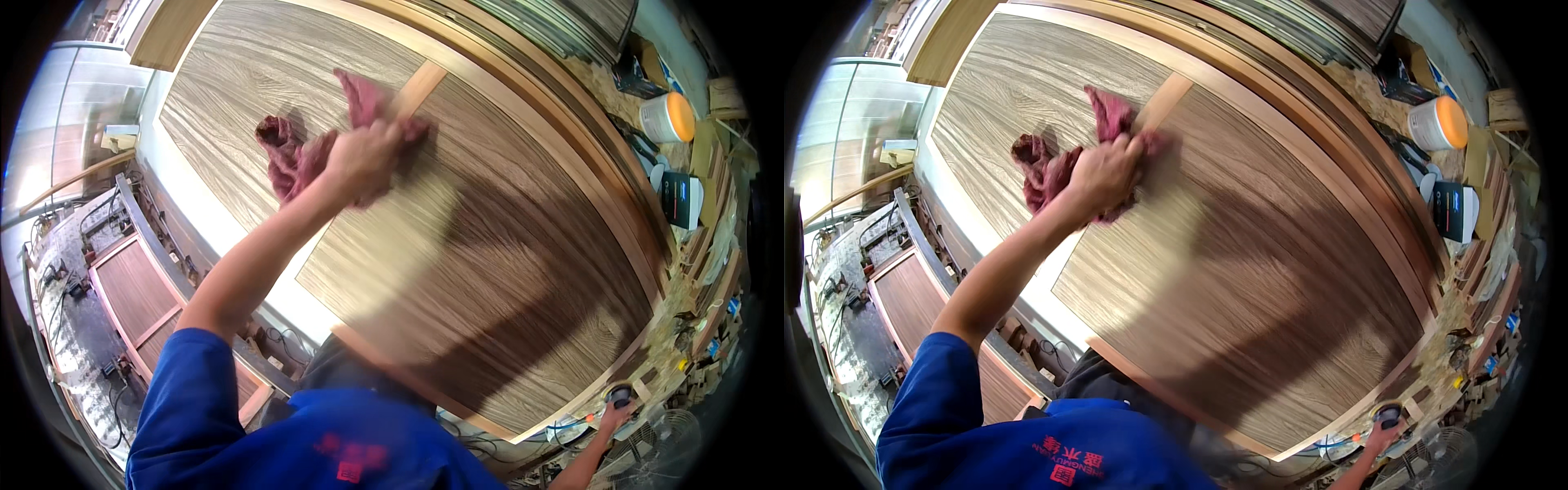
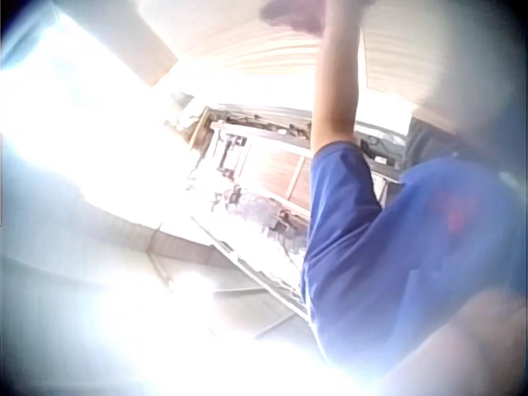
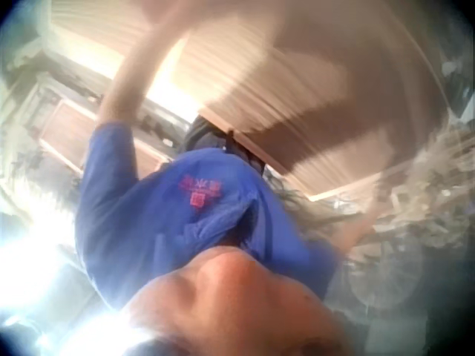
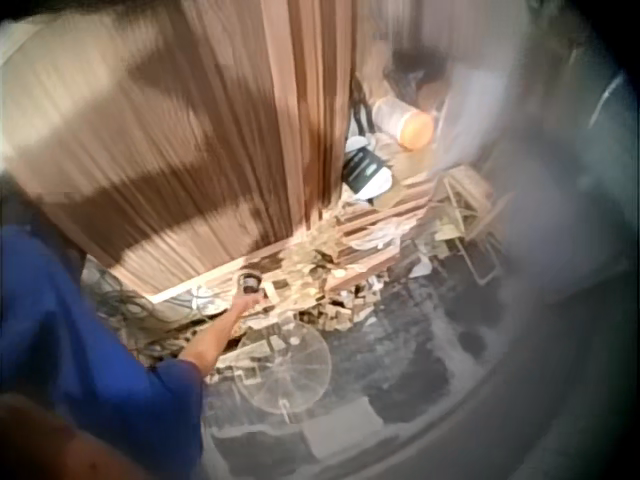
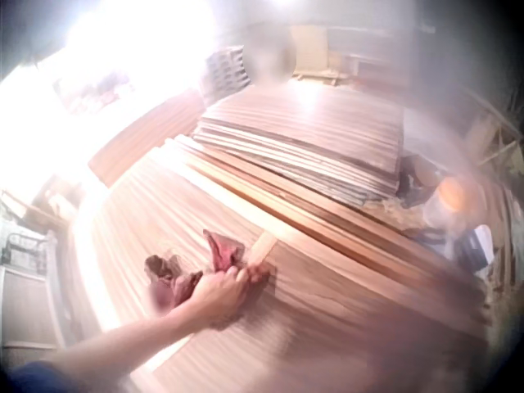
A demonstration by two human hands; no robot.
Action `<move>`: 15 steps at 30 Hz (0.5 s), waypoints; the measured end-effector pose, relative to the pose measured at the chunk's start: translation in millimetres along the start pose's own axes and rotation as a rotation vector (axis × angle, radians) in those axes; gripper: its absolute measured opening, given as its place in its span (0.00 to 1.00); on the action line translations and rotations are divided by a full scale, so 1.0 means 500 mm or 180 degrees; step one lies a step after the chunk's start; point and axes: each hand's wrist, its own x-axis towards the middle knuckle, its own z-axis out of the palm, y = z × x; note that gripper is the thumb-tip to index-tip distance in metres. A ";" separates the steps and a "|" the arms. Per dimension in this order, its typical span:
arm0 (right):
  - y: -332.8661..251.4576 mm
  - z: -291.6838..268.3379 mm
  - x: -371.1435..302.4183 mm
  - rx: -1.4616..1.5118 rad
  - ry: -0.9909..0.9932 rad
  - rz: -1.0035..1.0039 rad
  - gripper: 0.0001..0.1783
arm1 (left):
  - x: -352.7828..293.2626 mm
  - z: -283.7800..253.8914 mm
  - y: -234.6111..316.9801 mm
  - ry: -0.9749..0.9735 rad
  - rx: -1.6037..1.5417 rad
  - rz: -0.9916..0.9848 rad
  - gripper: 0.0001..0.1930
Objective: The person assembles a large wooden panel by attaching thin wooden strips to its surface. They use a pneumatic nail gun to secure the strips, a hammer to tap them into place, and a glue bottle to apply adhesive. The person also uses a power sander and a cloth to smooth and clean the surface, and a scraper to remove excess glue.
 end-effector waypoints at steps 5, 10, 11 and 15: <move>0.114 -0.141 -0.190 0.0518 0.0762 -0.0047 0.40 | -0.223 0.019 -0.043 -0.0926 -0.0255 0.0209 0.22; -0.196 -0.231 -0.438 0.2182 -0.0116 -0.0071 0.41 | -0.204 0.023 -0.062 -0.0802 -0.0374 0.0332 0.21; -0.299 -0.260 -0.475 0.2268 -0.0329 -0.0184 0.40 | -0.166 0.028 -0.058 -0.0606 -0.0395 0.0323 0.21; -0.615 -0.264 -0.534 0.3418 -0.1183 -0.0111 0.44 | 0.050 0.019 -0.039 0.0595 -0.0692 0.0361 0.10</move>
